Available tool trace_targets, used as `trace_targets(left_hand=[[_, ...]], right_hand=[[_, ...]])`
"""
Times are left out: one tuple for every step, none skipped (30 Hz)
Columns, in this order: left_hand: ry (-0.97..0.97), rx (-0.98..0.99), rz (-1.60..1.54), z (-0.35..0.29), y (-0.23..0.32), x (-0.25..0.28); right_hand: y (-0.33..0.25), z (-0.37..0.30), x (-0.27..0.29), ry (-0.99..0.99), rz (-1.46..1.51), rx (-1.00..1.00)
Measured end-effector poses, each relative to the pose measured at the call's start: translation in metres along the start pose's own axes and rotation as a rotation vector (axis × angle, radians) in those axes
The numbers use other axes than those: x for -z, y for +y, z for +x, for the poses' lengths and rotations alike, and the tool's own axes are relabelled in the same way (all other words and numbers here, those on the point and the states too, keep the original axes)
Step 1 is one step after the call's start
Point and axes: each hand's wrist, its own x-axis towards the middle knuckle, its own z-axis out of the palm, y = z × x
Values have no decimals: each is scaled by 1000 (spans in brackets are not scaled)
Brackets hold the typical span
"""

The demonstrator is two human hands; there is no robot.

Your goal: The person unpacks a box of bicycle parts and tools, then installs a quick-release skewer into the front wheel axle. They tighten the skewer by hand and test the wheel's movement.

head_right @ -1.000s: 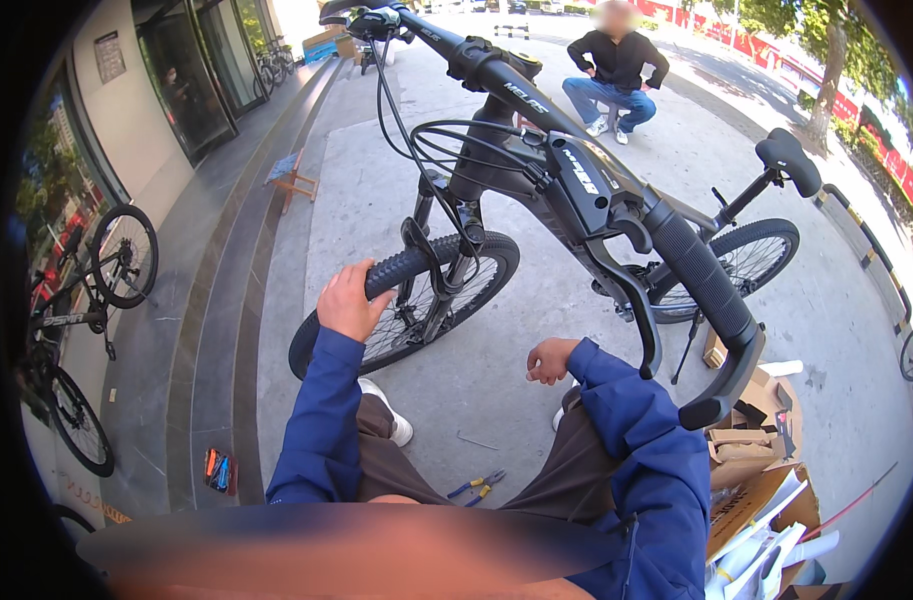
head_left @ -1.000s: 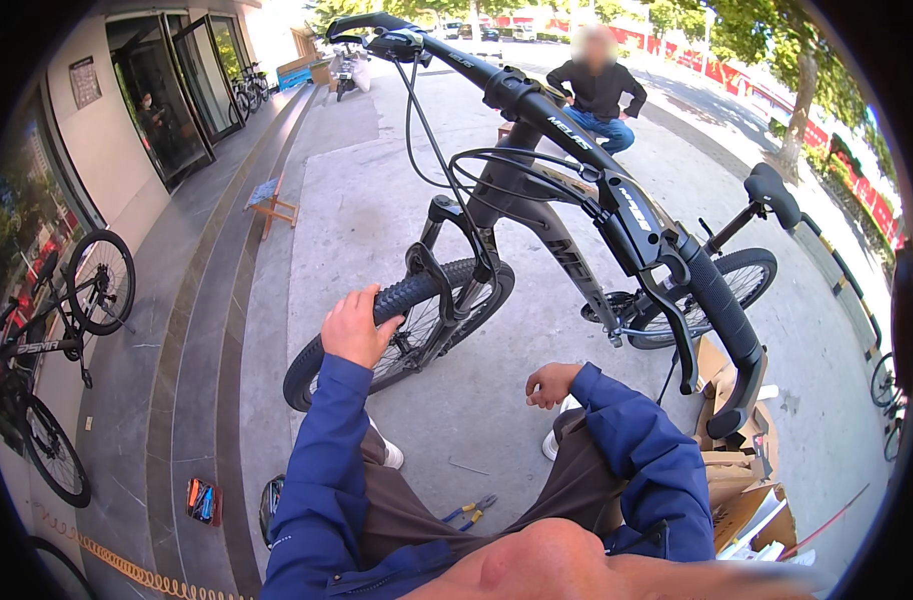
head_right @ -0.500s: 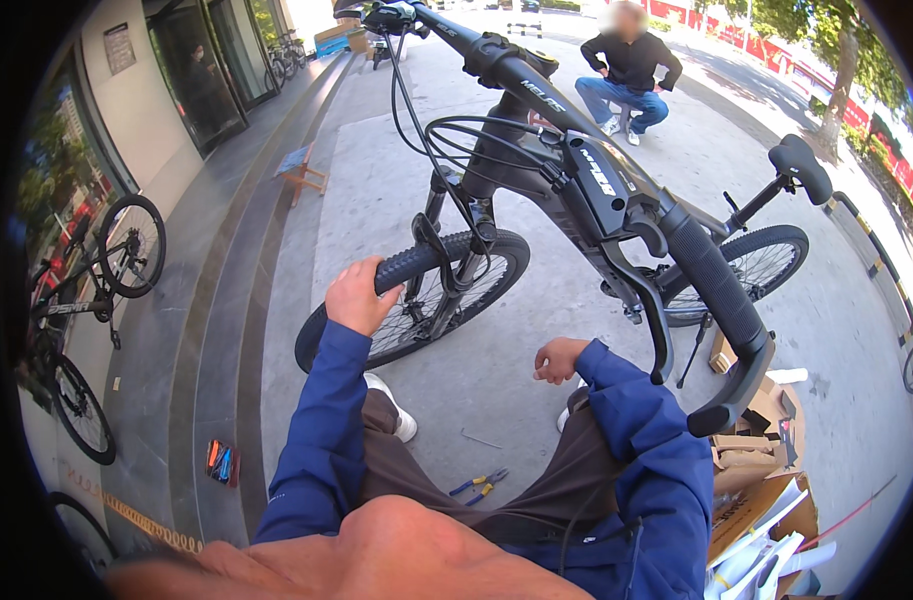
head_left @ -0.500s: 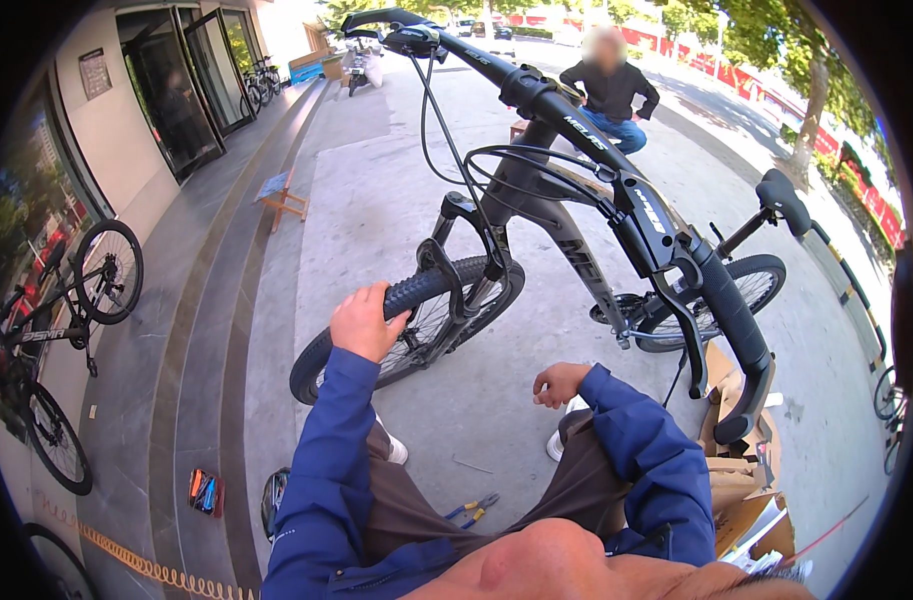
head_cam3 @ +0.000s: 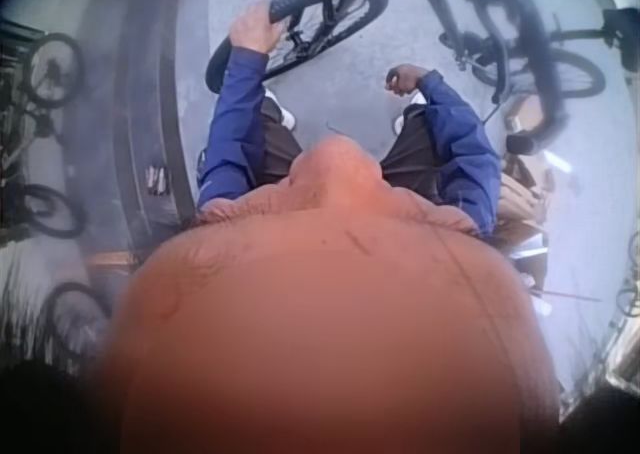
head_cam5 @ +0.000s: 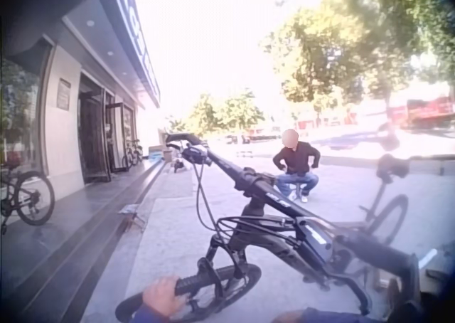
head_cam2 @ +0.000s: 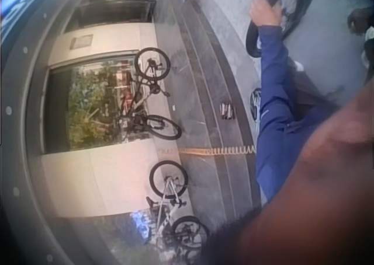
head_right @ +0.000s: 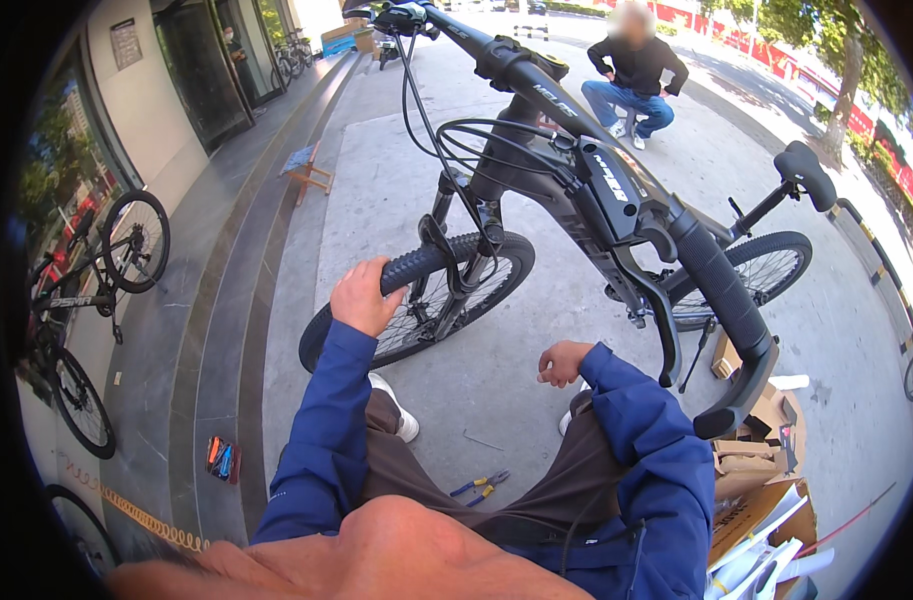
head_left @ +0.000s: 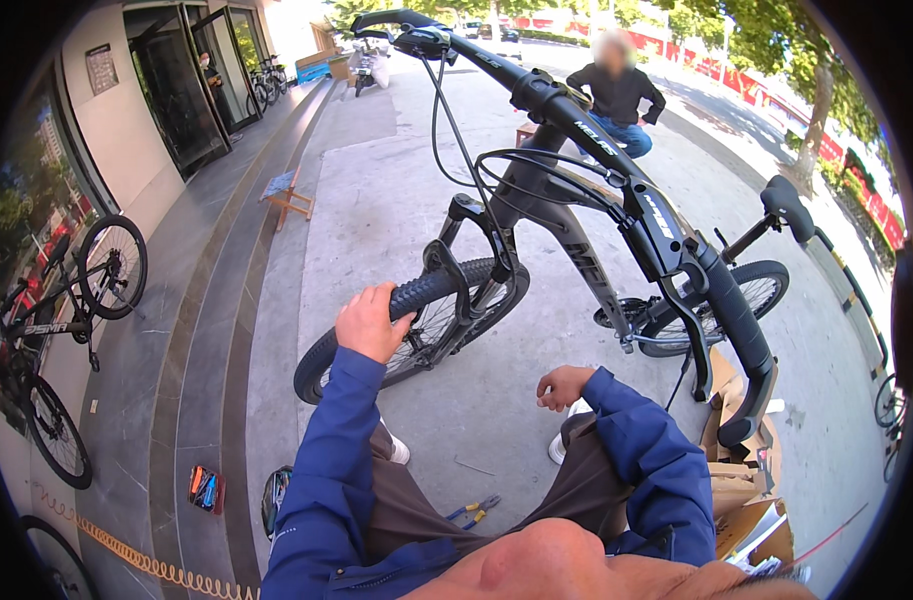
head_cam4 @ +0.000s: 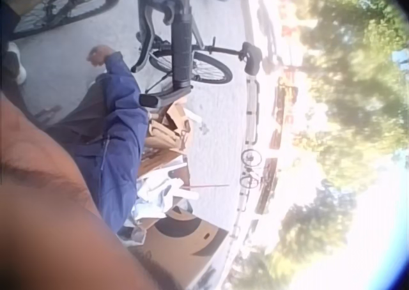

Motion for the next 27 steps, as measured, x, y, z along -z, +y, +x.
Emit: trace_targets(left_hand=[[-1, 12, 1, 0, 1, 0], [5, 24, 1, 0, 2, -1], [3, 33, 7, 0, 3, -1], [8, 43, 12, -1, 4, -2], [30, 40, 7, 0, 5, -2], [14, 48, 16, 0, 5, -2], [15, 44, 15, 0, 5, -2], [22, 37, 12, 0, 5, -2], [13, 35, 18, 1, 4, -2], [9, 31, 22, 1, 3, -2], [15, 21, 19, 1, 2, -2], [3, 19, 24, 0, 1, -2], [1, 11, 23, 0, 0, -2], [-2, 1, 21, -1, -1, -2], [3, -15, 21, -1, -2, -2], [9, -32, 21, -1, -2, -2], [17, -47, 23, -2, -3, -2], [10, -47, 22, -2, -3, -2], [7, -45, 21, -2, -4, -2], [3, -44, 20, -2, -4, -2], [5, -42, 20, -3, -4, -2], [6, -40, 19, -3, -4, -1], [7, -38, 17, -3, -3, -1], [9, -27, 8, -3, -2, -1], [11, -17, -3, -3, -2, 0], [13, -6, -14, -3, 0, 0], [13, -1, -21, -2, 0, 0]], right_hand=[[-1, -1, 0, -2, 4, -4], [-2, -2, 1, -5, 8, -7], [-3, -3, 1, -5, 8, -11], [-4, -4, 2, -7, 8, -14], [-4, -4, 2, -7, 8, -18], [-5, -4, 2, -5, 6, -15], [-5, -5, 2, -2, 4, -13], [-4, -4, 2, 2, 3, -11], [-3, -4, 2, 2, 7, -8], [-3, -3, 1, 3, 11, -6], [-2, -3, 1, 2, 15, -3], [-1, -2, 1, 2, 19, -4], [0, -2, 1, 1, 25, -4], [1, -1, 1, 1, 32, -21], [1, -1, 1, 3, 24, -5], [1, -1, 1, 5, 17, -4], [1, -1, 1, 7, 13, -8], [0, -2, 2, 5, 15, -1], [0, -2, 2, 2, 21, -1], [-1, -3, 2, -2, 29, -12], [-2, -3, 2, -2, 25, -3], [-2, -3, 2, -5, 24, -5], [-2, -4, 2, -8, 23, -7], [-2, -4, 2, -4, 21, -14], [-2, -4, 2, -1, 19, -22], [-1, -5, 2, 2, 18, -30], [-1, -5, 2, 8, 23, -20]])
